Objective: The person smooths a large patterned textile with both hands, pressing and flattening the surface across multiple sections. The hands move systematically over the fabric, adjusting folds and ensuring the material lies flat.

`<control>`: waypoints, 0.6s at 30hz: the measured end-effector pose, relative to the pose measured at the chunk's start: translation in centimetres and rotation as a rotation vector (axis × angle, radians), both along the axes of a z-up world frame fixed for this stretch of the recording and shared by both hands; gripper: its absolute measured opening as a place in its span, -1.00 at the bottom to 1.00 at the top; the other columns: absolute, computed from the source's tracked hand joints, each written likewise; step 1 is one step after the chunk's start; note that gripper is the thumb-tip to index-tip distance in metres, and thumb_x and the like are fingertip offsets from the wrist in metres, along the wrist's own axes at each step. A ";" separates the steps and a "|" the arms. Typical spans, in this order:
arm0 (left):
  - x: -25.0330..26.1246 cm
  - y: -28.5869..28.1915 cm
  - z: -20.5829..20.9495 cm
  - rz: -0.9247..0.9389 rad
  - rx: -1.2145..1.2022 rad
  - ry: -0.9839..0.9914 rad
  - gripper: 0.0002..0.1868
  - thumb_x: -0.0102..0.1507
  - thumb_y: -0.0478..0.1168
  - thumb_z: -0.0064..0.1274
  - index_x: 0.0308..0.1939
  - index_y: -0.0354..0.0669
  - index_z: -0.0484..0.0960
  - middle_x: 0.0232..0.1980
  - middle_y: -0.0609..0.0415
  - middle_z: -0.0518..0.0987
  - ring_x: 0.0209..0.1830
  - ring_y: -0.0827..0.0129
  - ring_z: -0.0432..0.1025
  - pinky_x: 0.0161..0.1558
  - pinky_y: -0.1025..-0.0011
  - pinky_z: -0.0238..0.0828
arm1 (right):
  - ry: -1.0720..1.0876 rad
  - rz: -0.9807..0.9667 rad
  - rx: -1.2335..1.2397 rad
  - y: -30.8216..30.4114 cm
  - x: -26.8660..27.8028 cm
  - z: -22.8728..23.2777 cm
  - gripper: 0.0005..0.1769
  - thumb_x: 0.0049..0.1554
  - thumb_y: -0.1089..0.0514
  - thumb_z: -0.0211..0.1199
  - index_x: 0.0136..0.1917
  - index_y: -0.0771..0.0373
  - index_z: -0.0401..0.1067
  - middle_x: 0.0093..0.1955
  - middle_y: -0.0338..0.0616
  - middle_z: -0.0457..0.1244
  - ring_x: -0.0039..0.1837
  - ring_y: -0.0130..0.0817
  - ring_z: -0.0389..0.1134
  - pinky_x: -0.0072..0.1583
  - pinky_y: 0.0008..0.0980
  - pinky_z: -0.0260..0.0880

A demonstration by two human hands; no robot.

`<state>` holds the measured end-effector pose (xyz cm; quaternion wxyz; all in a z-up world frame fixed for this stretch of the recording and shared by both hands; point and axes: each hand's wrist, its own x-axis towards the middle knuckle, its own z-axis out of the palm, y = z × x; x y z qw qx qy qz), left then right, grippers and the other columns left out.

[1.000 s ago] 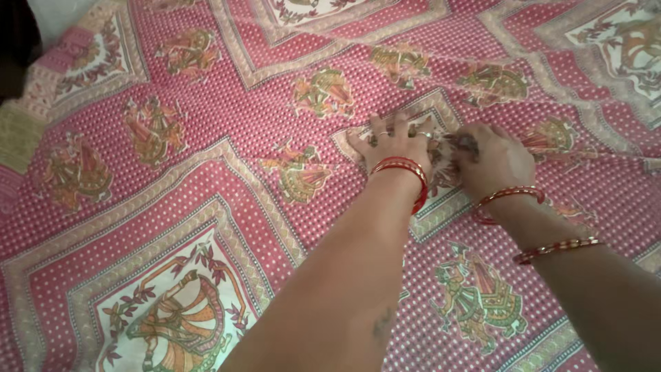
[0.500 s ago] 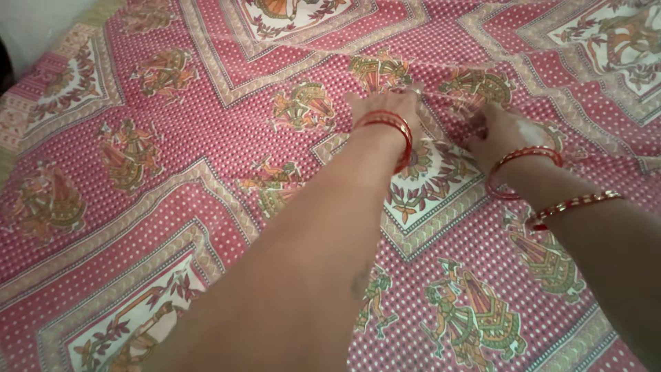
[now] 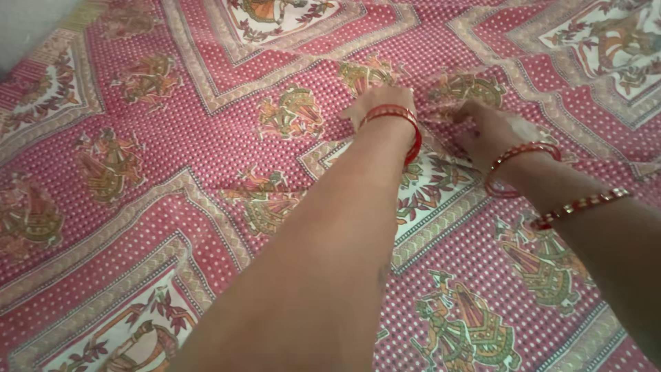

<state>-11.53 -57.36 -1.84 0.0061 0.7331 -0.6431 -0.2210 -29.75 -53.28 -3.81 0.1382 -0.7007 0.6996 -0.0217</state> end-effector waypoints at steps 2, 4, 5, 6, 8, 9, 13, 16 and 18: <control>-0.2 -0.3 0.2 0.037 0.028 0.008 -0.65 0.38 -0.12 -0.09 0.18 -0.02 0.67 0.25 0.03 0.60 0.24 0.10 0.50 0.20 -0.23 0.37 | 0.031 0.022 -0.043 0.2 0.3 0.5 -0.72 0.23 -0.04 0.18 0.20 -0.05 0.45 0.11 -0.02 0.40 0.15 0.03 0.42 0.11 0.03 0.39; -0.3 -0.8 0.6 0.051 0.045 0.006 -0.66 0.36 -0.13 -0.03 0.18 -0.03 0.67 0.23 0.03 0.61 0.22 0.12 0.51 0.17 -0.21 0.40 | 0.070 0.007 -0.056 0.2 0.6 1.0 -0.75 0.25 -0.06 0.14 0.15 -0.03 0.47 0.10 -0.05 0.40 0.16 0.01 0.41 0.12 0.03 0.38; -0.2 -0.8 0.7 0.052 0.058 -0.001 -0.65 0.35 -0.13 0.00 0.18 -0.03 0.67 0.22 0.04 0.62 0.21 0.12 0.51 0.16 -0.19 0.41 | 0.092 -0.019 -0.039 0.4 0.8 1.0 -0.76 0.25 -0.06 0.12 0.13 -0.04 0.48 0.09 -0.08 0.40 0.16 -0.01 0.41 0.12 0.02 0.38; -0.2 -0.8 0.7 0.035 0.064 -0.009 -0.65 0.34 -0.14 0.02 0.18 -0.04 0.67 0.21 0.04 0.62 0.20 0.13 0.52 0.15 -0.18 0.43 | 0.114 -0.045 -0.021 0.5 1.0 1.1 -0.77 0.25 -0.06 0.10 0.11 -0.05 0.49 0.09 -0.10 0.40 0.16 -0.03 0.41 0.12 0.02 0.39; -0.1 -0.8 0.7 -0.029 0.076 -0.027 -0.65 0.31 -0.15 0.08 0.16 -0.06 0.69 0.18 0.04 0.64 0.18 0.14 0.54 0.11 -0.12 0.49 | 0.119 -0.045 -0.012 0.8 1.2 1.4 -0.73 0.28 -0.08 0.04 0.12 -0.06 0.48 0.07 -0.10 0.39 0.15 -0.05 0.41 0.09 0.01 0.39; 0.0 -0.9 0.7 -0.064 0.085 -0.065 -0.65 0.30 -0.18 0.08 0.16 -0.08 0.69 0.18 0.02 0.65 0.17 0.14 0.55 0.10 -0.09 0.53 | 0.122 -0.040 -0.012 0.6 1.3 1.8 -0.71 0.29 -0.09 0.01 0.13 -0.06 0.48 0.06 -0.09 0.38 0.14 -0.06 0.41 0.08 0.01 0.39; 0.9 -1.6 0.9 -0.154 0.060 -0.113 -0.63 0.26 -0.24 0.08 0.14 -0.17 0.68 0.18 -0.10 0.63 0.17 0.06 0.57 0.14 0.03 0.56 | 0.096 -0.075 -0.025 1.0 0.8 3.0 -0.71 0.27 -0.06 0.10 0.22 -0.07 0.45 0.07 -0.12 0.41 0.11 -0.13 0.43 0.04 -0.06 0.38; 1.5 -1.9 1.1 -0.132 0.055 -0.056 -0.61 0.26 -0.18 0.06 0.16 -0.17 0.66 0.19 -0.17 0.62 0.19 -0.02 0.55 0.19 0.07 0.51 | 0.100 -0.081 0.014 1.0 0.3 3.8 -0.51 0.18 -0.07 0.24 0.39 -0.19 0.32 0.09 -0.15 0.41 0.08 -0.19 0.44 0.01 -0.12 0.41; 1.3 -1.8 1.1 -0.099 0.048 -0.016 -0.58 0.26 -0.14 0.06 0.17 -0.16 0.65 0.21 -0.17 0.61 0.21 -0.04 0.53 0.21 0.09 0.50 | 0.143 -0.113 0.118 1.1 -0.1 3.8 -0.46 0.26 -0.10 0.21 0.48 -0.22 0.22 0.09 -0.13 0.42 0.06 -0.17 0.46 0.04 -0.13 0.43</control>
